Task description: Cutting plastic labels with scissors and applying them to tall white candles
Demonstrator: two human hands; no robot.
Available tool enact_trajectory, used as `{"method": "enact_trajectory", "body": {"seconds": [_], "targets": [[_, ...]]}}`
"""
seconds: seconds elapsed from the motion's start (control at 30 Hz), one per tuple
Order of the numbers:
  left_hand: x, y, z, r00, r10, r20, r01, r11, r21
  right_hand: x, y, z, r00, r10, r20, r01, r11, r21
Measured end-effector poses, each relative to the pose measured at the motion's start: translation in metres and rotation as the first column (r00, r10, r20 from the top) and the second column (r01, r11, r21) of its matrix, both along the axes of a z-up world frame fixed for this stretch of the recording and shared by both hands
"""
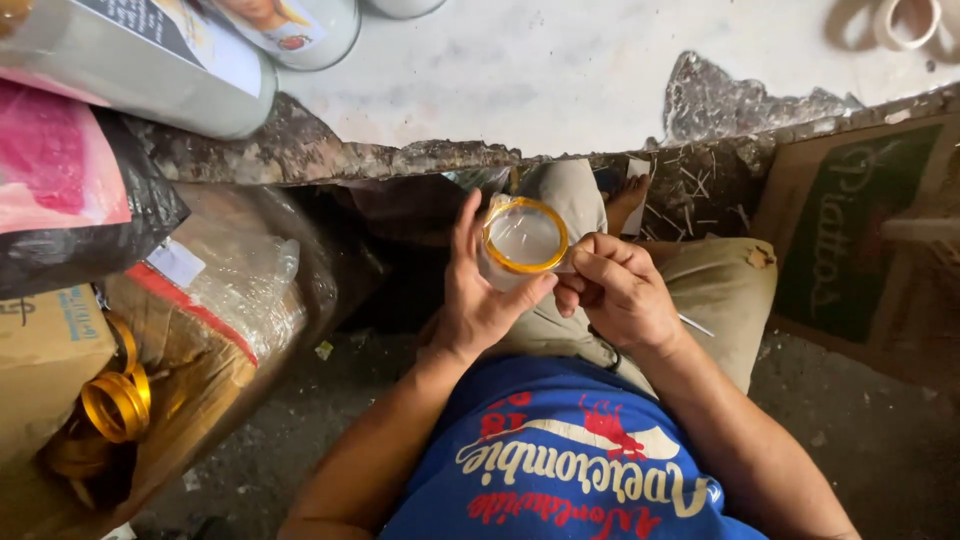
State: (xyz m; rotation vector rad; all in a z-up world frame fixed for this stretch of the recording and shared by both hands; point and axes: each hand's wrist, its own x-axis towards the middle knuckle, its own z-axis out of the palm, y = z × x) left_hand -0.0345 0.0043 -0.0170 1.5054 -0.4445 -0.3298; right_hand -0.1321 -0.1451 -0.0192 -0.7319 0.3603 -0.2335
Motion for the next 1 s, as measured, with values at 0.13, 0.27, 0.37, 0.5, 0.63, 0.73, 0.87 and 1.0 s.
{"method": "enact_trajectory", "body": {"seconds": [0.13,0.27,0.37,0.5,0.63,0.73,0.87,1.0], "targets": [[0.01,0.005,-0.013,1.0,0.004,-0.002,-0.004,1.0,0.019,0.003,0.011,-0.007,0.996,-0.082,0.031,0.08,0.995,0.057],[0.011,0.002,-0.023,1.0,0.019,0.001,-0.019,1.0,0.017,0.004,0.017,-0.011,0.995,-0.104,0.006,0.103,0.991,0.086],[0.016,0.003,-0.021,0.999,0.036,0.003,-0.036,0.999,-0.003,0.011,0.02,-0.003,0.995,-0.096,-0.025,0.094,0.993,-0.074],[0.009,-0.002,-0.009,0.994,0.092,0.063,-0.098,0.99,0.104,0.017,0.019,0.01,0.991,-0.075,-0.106,0.039,0.951,-0.307],[0.011,-0.013,0.005,0.986,0.066,0.155,-0.105,0.959,0.262,0.019,0.021,0.023,0.979,-0.079,-0.188,-0.008,0.907,-0.422],[0.03,-0.016,0.003,0.992,-0.111,0.054,0.095,0.966,0.24,0.017,0.017,0.023,0.923,-0.084,-0.374,-0.138,0.838,-0.528],[0.032,-0.019,-0.007,0.945,-0.322,-0.056,0.326,0.91,0.258,-0.005,-0.028,0.043,0.817,-0.101,-0.568,-0.376,0.654,-0.657],[0.022,-0.031,-0.023,0.916,-0.401,0.019,0.361,0.843,0.398,-0.023,-0.13,0.108,0.855,-0.514,0.069,-0.098,-0.293,-0.951]]}}
